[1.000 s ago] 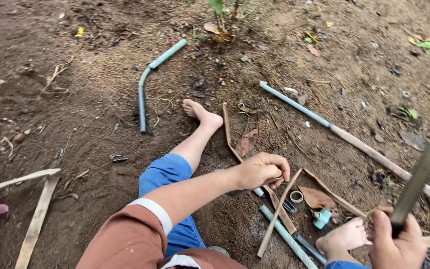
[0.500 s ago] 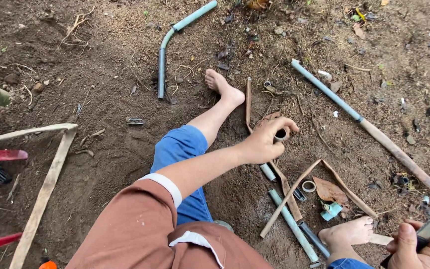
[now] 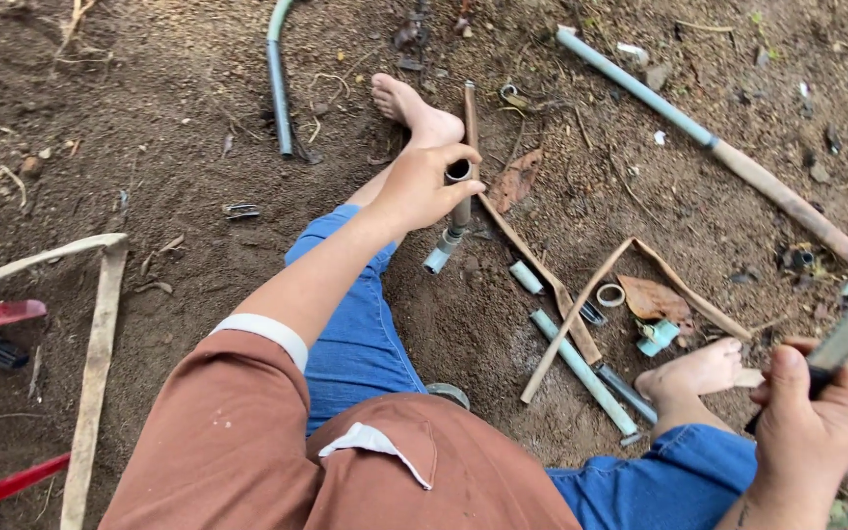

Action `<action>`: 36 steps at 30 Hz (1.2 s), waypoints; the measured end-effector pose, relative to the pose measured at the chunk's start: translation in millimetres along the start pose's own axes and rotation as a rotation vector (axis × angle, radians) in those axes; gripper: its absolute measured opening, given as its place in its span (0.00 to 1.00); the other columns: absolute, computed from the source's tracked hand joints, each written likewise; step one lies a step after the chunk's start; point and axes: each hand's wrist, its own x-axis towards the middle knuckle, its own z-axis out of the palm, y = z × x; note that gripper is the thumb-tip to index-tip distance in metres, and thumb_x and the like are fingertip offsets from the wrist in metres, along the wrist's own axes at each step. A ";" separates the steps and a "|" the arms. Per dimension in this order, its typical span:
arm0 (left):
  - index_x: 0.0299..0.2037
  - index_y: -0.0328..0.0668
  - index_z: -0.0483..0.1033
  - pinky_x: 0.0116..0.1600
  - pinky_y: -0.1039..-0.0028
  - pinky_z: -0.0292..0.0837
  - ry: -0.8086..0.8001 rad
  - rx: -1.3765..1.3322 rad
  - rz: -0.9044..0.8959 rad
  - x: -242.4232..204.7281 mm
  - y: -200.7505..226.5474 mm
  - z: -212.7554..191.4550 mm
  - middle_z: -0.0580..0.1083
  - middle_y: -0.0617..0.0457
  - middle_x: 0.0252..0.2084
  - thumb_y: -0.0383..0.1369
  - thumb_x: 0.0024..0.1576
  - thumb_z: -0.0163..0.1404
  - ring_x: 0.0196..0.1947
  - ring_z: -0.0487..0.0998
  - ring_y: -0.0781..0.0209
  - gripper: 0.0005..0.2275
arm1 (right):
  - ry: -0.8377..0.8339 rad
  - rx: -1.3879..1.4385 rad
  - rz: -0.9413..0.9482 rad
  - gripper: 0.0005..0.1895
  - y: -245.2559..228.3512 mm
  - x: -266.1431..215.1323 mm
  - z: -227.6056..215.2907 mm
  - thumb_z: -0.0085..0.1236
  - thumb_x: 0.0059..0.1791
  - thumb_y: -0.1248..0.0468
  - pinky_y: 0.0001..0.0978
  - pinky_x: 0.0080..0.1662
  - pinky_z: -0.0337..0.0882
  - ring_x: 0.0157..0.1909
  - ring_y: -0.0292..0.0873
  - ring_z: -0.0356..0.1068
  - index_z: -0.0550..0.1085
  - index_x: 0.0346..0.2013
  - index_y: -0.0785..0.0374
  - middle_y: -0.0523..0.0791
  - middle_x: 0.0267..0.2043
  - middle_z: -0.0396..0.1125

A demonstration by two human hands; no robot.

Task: Sawing a PVC pipe and attempting to assemble a structure using various pipes and connectors on the ground.

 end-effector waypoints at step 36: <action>0.54 0.45 0.82 0.63 0.50 0.73 -0.036 -0.312 0.060 -9.6 -48.2 129.6 0.82 0.42 0.46 0.31 0.59 0.65 0.54 0.83 0.40 0.14 | -0.006 0.173 -0.048 0.23 -26.7 10.4 13.3 0.58 0.59 0.74 0.32 0.32 0.73 0.27 0.41 0.68 0.67 0.67 0.79 0.54 0.35 0.66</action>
